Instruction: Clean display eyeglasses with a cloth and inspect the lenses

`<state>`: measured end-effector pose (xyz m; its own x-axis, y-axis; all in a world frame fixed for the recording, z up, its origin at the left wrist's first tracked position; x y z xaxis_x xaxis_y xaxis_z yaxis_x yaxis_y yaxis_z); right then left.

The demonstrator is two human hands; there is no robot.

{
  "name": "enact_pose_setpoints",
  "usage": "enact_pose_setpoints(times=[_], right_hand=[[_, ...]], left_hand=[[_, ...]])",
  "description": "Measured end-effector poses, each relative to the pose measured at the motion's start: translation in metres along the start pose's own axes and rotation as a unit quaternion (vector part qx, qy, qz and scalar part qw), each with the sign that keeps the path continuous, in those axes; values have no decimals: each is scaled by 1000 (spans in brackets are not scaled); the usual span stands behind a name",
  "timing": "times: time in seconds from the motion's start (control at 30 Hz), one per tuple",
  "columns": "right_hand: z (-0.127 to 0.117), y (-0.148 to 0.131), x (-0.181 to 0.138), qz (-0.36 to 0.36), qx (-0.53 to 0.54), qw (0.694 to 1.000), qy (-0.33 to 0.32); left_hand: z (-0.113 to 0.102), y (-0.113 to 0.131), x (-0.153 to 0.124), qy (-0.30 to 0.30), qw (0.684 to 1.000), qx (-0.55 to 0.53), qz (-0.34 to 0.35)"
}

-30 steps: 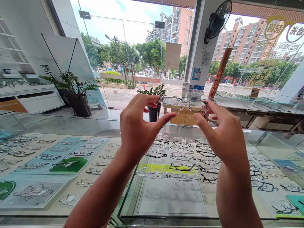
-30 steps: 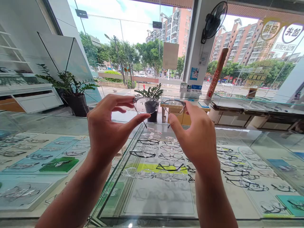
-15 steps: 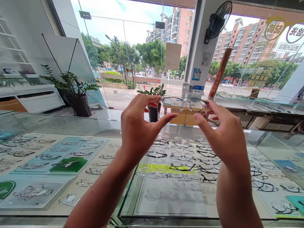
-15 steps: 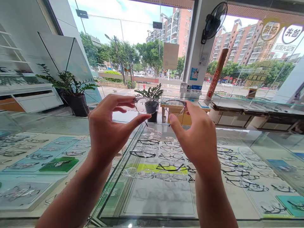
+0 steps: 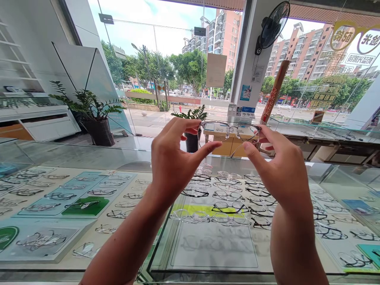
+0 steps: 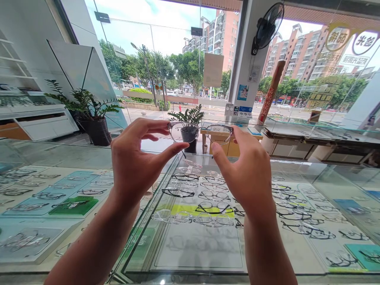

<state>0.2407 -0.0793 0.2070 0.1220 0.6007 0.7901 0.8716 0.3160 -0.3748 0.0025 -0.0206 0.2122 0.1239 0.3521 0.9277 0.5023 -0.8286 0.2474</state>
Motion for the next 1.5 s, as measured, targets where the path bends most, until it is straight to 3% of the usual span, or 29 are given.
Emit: enact_pose_setpoints(times=[1.5], right_hand=[[-6, -3, -1, -33, -22, 999, 18]], left_hand=[[0, -6, 5, -28, 1000, -10, -5]])
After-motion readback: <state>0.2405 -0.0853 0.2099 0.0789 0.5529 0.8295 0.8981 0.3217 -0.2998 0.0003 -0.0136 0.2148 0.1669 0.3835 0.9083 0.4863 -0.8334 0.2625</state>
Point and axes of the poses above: each hand's wrist, its own x-axis towards the middle knuckle, its own z-axis out of the palm, y = z × x, the point moved 7 cm from there along x, towards the middle knuckle, and after that the axes turned 8 degrees about -y, right-handed, at the moved point
